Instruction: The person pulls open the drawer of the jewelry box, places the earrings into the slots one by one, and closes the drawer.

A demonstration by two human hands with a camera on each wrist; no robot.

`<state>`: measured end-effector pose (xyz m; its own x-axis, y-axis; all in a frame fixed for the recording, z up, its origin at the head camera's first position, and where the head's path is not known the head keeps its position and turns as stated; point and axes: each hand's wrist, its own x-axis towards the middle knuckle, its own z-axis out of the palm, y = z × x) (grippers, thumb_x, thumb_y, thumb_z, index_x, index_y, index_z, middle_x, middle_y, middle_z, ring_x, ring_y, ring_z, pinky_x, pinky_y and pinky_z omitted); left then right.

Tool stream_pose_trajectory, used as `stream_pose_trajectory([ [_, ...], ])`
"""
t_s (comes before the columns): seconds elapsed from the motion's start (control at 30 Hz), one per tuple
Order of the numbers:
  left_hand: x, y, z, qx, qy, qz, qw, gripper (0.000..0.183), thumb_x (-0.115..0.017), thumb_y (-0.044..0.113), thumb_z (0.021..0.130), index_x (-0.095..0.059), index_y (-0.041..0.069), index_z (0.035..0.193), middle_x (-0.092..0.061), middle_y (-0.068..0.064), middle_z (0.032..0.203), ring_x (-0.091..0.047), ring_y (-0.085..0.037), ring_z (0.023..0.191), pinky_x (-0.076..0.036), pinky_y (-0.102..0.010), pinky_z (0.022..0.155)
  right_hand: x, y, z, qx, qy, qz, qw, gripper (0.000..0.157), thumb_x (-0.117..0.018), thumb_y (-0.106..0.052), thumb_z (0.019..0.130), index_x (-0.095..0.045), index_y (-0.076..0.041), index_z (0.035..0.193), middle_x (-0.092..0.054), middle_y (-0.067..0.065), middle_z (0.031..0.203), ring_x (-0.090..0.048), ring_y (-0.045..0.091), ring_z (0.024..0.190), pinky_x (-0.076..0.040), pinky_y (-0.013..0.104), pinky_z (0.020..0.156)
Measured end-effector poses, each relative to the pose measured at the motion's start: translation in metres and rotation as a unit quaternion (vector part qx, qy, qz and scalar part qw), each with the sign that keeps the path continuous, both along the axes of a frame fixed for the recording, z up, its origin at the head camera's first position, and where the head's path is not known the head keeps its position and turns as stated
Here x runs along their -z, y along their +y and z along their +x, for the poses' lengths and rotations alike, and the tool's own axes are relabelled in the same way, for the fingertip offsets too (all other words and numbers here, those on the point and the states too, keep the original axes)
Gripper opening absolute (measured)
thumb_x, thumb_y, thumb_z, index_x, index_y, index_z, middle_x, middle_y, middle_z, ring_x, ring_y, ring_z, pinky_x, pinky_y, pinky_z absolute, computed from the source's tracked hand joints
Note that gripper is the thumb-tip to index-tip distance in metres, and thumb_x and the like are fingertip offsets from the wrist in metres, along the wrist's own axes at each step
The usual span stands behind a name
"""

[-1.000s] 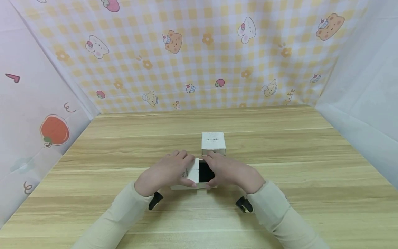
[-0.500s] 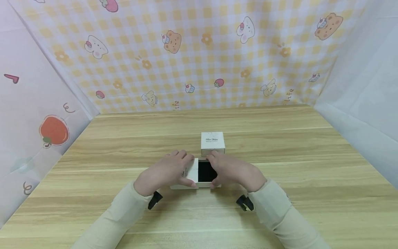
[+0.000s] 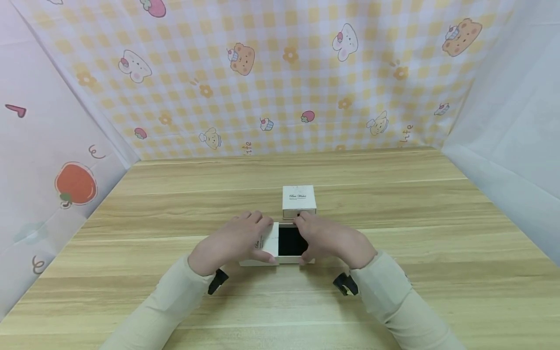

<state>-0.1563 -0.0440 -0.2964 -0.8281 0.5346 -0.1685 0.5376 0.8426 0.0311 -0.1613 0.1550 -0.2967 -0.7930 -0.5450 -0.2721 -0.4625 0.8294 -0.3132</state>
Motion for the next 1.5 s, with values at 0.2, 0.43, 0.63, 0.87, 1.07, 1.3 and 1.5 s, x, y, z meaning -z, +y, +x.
stream_pose_trajectory([
  [0.2, 0.0008, -0.0003, -0.0001, -0.003, -0.004, 0.006, 1.0000, 0.067, -0.070, 0.059, 0.069, -0.051, 0.010, 0.111, -0.049, -0.001, 0.097, -0.045, -0.018, 0.088, -0.043, -0.036, 0.082, 0.0001, 0.0017, -0.0003, -0.007, 0.003, 0.005, 1.000, 0.078, -0.080, -0.027, 0.071, -0.040, 0.005, 0.130, -0.046, 0.012, 0.125, -0.048, 0.023, 0.111, -0.040, 0.041, 0.098],
  [0.43, 0.0016, -0.0010, 0.0003, 0.004, 0.005, 0.008, 1.0000, 0.065, -0.069, 0.059, 0.069, -0.051, 0.010, 0.107, -0.048, -0.001, 0.094, -0.044, -0.017, 0.086, -0.042, -0.035, 0.079, -0.0007, 0.0027, 0.0003, -0.011, 0.014, 0.008, 1.000, 0.077, -0.081, -0.027, 0.070, -0.042, 0.005, 0.128, -0.047, 0.012, 0.124, -0.049, 0.025, 0.112, -0.040, 0.041, 0.098],
  [0.63, 0.0016, -0.0009, 0.0000, 0.005, 0.008, 0.005, 0.9999, 0.067, -0.069, 0.060, 0.069, -0.052, 0.010, 0.110, -0.052, -0.002, 0.100, -0.046, -0.019, 0.090, -0.043, -0.036, 0.081, -0.0027, 0.0042, 0.0004, -0.013, 0.019, 0.014, 1.000, 0.079, -0.082, -0.029, 0.068, -0.042, 0.005, 0.128, -0.047, 0.012, 0.124, -0.049, 0.026, 0.114, -0.040, 0.042, 0.098],
  [0.87, 0.0021, -0.0009, -0.0008, 0.006, 0.005, 0.002, 1.0000, 0.067, -0.068, 0.060, 0.070, -0.051, 0.010, 0.110, -0.053, -0.003, 0.104, -0.046, -0.019, 0.091, -0.043, -0.036, 0.082, -0.0021, 0.0067, -0.0011, -0.014, 0.012, 0.016, 1.000, 0.079, -0.082, -0.028, 0.068, -0.041, 0.005, 0.128, -0.046, 0.014, 0.127, -0.047, 0.027, 0.117, -0.039, 0.043, 0.099],
  [1.07, 0.0021, -0.0018, 0.0000, 0.003, -0.002, 0.005, 1.0000, 0.067, -0.069, 0.060, 0.070, -0.051, 0.010, 0.111, -0.052, -0.004, 0.106, -0.046, -0.020, 0.092, -0.043, -0.037, 0.083, -0.0017, 0.0064, -0.0011, -0.010, 0.010, 0.020, 1.000, 0.078, -0.082, -0.029, 0.068, -0.042, 0.003, 0.127, -0.047, 0.012, 0.125, -0.048, 0.026, 0.114, -0.040, 0.042, 0.097],
  [1.3, 0.0005, -0.0018, 0.0008, -0.002, -0.009, 0.005, 0.9999, 0.070, -0.069, 0.059, 0.070, -0.051, 0.009, 0.115, -0.053, -0.005, 0.110, -0.047, -0.020, 0.095, -0.043, -0.038, 0.085, -0.0023, 0.0054, -0.0005, -0.003, 0.007, 0.021, 1.000, 0.076, -0.082, -0.027, 0.069, -0.042, 0.003, 0.127, -0.048, 0.011, 0.124, -0.048, 0.025, 0.114, -0.040, 0.041, 0.097],
  [1.5, -0.0001, -0.0020, 0.0008, 0.002, -0.002, 0.008, 1.0000, 0.072, -0.070, 0.060, 0.069, -0.052, 0.009, 0.117, -0.053, -0.004, 0.108, -0.048, -0.019, 0.093, -0.044, -0.037, 0.083, -0.0024, 0.0055, -0.0002, 0.004, 0.003, 0.021, 1.000, 0.076, -0.082, -0.026, 0.069, -0.042, 0.002, 0.127, -0.047, 0.011, 0.125, -0.048, 0.025, 0.115, -0.040, 0.041, 0.097],
])
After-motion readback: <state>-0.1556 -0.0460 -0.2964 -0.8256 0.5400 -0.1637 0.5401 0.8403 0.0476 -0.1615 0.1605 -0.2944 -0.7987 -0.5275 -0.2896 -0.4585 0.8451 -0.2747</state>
